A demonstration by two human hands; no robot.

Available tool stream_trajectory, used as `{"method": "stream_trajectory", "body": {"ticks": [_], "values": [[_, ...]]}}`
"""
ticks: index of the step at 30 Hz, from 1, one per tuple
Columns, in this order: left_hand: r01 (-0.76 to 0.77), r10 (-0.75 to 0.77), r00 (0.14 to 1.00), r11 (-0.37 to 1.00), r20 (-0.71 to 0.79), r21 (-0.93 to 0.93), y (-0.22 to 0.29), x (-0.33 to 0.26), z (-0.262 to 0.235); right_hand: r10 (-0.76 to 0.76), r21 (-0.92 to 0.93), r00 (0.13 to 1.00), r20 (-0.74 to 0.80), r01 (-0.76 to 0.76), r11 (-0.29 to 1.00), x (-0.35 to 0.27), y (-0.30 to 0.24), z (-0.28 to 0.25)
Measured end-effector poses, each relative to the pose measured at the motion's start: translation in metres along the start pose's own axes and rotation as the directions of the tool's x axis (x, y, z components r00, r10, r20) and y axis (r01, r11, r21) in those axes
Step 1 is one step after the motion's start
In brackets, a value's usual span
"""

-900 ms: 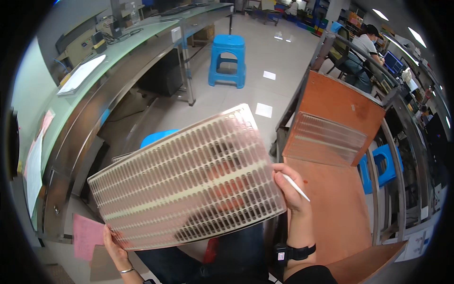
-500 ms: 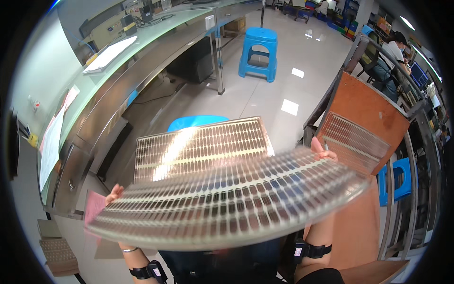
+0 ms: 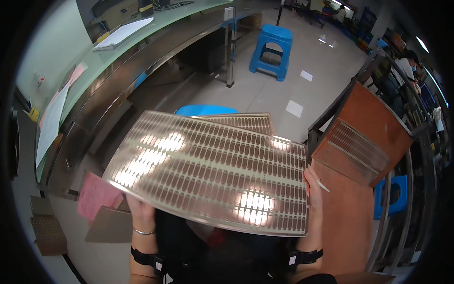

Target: Inspecting large metallic grid sheets, possibly circuit boards or solar cell components, using a stylus to point or check details.

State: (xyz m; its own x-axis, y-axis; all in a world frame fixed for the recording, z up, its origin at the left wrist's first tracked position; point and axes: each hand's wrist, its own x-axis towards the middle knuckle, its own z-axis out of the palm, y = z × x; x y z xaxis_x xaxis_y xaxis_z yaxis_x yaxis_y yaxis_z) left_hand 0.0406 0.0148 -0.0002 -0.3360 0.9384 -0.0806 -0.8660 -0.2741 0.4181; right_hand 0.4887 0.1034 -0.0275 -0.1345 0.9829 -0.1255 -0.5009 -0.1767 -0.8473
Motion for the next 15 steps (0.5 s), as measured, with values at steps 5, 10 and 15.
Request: {"method": "stream_trajectory", "body": {"ticks": [5, 10, 15], "values": [[0.206, -0.204, 0.978, 0.977, 0.037, -0.062, -0.071, -0.038, 0.055, -0.106, 0.089, 0.974, -0.2, 0.126, 0.988, -0.015, 0.02, 0.113], [0.137, -0.151, 0.988, 0.947, 0.027, 0.29, -0.085, -0.053, 0.059, -0.003, 0.14, 0.997, 0.082, -0.009, 0.99, -0.038, 0.038, 0.096], [0.173, -0.196, 0.98, 0.897, 0.016, 0.407, -0.047, -0.035, 0.051, 0.028, 0.341, 0.98, 0.198, -0.096, 0.935, -0.007, -0.002, 0.084]]}}
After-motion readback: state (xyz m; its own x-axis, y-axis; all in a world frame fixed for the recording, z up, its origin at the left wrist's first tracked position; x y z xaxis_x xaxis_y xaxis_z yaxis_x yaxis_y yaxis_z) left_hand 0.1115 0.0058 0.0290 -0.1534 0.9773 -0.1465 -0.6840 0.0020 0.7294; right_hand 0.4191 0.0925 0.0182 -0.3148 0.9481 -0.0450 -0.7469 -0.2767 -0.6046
